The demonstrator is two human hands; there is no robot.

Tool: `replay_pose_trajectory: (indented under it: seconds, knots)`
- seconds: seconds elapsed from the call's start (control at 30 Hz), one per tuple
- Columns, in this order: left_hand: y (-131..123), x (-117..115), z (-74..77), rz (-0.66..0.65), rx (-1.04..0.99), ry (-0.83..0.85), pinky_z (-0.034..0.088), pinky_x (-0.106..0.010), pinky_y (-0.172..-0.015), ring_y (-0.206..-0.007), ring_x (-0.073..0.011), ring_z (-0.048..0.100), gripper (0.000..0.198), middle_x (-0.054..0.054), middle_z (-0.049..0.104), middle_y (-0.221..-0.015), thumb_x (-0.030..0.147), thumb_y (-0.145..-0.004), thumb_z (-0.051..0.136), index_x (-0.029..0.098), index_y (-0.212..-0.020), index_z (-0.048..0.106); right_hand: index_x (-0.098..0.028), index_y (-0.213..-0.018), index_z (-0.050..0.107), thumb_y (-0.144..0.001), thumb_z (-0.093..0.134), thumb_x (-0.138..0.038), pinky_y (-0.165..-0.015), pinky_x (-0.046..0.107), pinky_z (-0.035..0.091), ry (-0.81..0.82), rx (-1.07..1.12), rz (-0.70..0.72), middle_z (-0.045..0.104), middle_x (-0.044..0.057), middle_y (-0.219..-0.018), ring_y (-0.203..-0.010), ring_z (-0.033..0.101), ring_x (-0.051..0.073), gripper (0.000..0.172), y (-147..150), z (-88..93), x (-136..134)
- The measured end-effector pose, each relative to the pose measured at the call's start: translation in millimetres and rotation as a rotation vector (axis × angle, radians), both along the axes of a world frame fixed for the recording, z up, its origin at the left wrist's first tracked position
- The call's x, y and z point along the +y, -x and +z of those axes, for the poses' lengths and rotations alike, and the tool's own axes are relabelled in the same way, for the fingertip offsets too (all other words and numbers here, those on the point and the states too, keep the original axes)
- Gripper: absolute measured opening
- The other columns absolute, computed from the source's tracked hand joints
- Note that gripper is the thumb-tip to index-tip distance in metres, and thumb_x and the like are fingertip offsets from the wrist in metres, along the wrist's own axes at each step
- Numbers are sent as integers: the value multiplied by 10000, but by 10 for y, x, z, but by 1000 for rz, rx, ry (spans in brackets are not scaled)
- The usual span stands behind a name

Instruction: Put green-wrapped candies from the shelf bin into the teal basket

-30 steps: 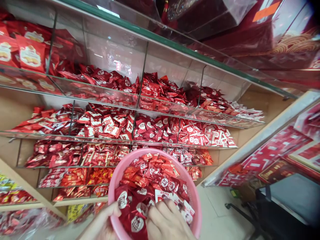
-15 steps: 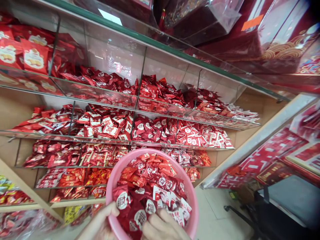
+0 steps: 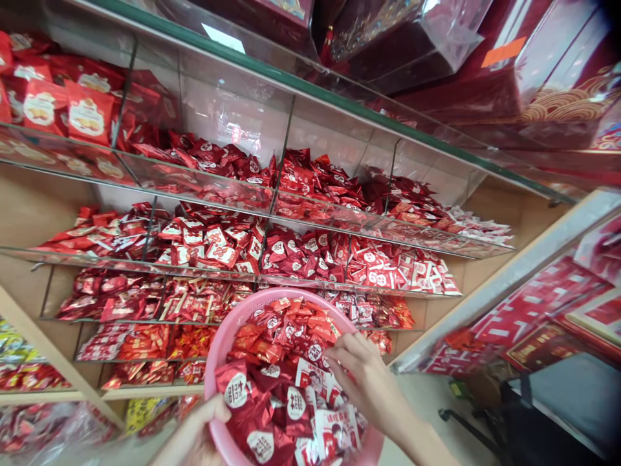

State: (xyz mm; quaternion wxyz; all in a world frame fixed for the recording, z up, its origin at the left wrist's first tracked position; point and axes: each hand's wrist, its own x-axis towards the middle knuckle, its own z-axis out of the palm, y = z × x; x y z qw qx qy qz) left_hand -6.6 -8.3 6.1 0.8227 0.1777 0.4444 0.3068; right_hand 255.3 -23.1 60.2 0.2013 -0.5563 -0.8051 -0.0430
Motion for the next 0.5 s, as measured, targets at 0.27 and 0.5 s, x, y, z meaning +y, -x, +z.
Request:
replay_pose_trajectory:
  seconds: [0.27, 0.5]
  knots:
    - [14, -21, 14, 4, 22, 11, 552, -436, -711, -797, -324, 649, 423, -114, 686, -811, 180, -699, 586, 89, -1104, 504, -250, -1038, 632, -709, 714, -367, -852, 354, 395, 349, -60, -50, 566, 19, -955, -951, 513, 216, 359, 45, -326, 123]
    - [23, -64, 14, 3, -11, 27, 512, -515, -836, -924, -372, 630, 510, -155, 688, -940, 170, -732, 554, 54, -1215, 438, -230, -892, 630, -657, 746, -335, -842, 332, 391, 464, -94, -30, 550, 8, -928, -952, 502, 206, 282, 37, -207, 182]
